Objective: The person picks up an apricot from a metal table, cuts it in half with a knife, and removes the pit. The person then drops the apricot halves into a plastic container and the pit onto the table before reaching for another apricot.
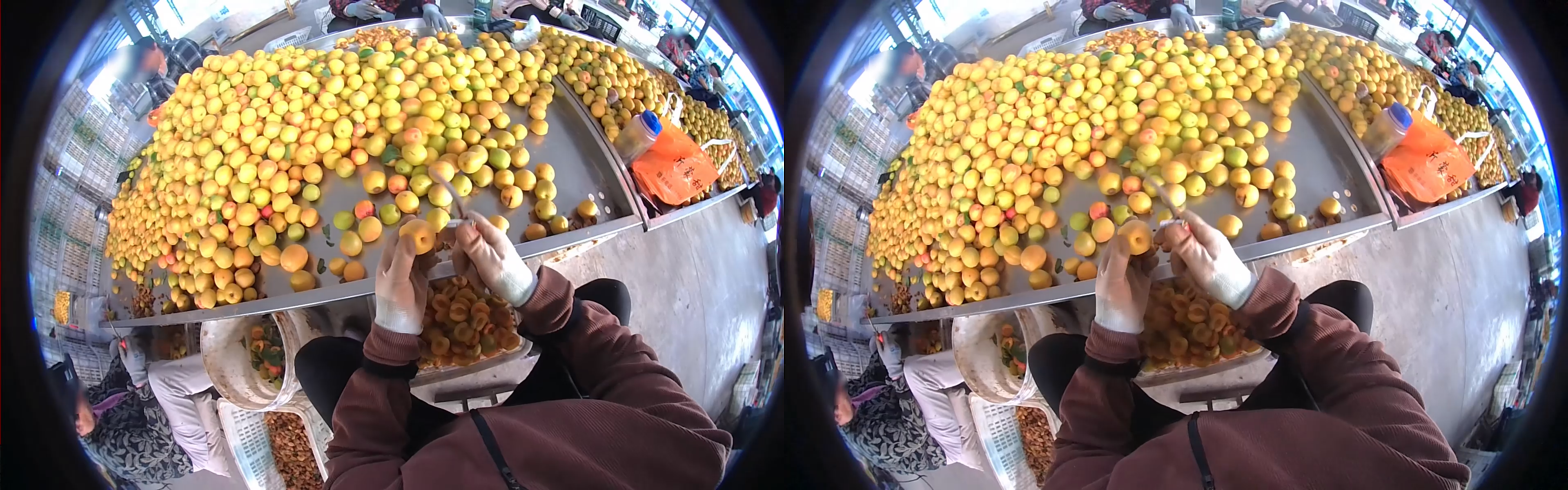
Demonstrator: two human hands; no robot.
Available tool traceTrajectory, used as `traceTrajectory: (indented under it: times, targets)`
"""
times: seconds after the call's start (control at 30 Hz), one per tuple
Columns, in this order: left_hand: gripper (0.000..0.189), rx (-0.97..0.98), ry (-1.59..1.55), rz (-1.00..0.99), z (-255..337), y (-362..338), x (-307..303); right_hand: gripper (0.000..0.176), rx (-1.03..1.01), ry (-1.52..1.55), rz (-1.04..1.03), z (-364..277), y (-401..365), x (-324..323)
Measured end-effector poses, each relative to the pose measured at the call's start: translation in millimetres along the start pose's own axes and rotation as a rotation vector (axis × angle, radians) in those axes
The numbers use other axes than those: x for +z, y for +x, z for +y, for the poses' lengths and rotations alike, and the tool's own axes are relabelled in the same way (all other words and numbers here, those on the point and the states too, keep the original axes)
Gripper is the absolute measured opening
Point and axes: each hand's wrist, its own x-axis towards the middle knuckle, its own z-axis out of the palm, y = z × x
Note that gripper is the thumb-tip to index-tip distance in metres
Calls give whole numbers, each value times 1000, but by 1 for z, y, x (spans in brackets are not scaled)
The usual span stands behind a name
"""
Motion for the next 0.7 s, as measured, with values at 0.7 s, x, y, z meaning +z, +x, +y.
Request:
traceTrajectory:
  times: [0.7]
  targets:
    - [36,151,286,-48,-12,-5,-4,40,-386,-387,101,71,15,-6]
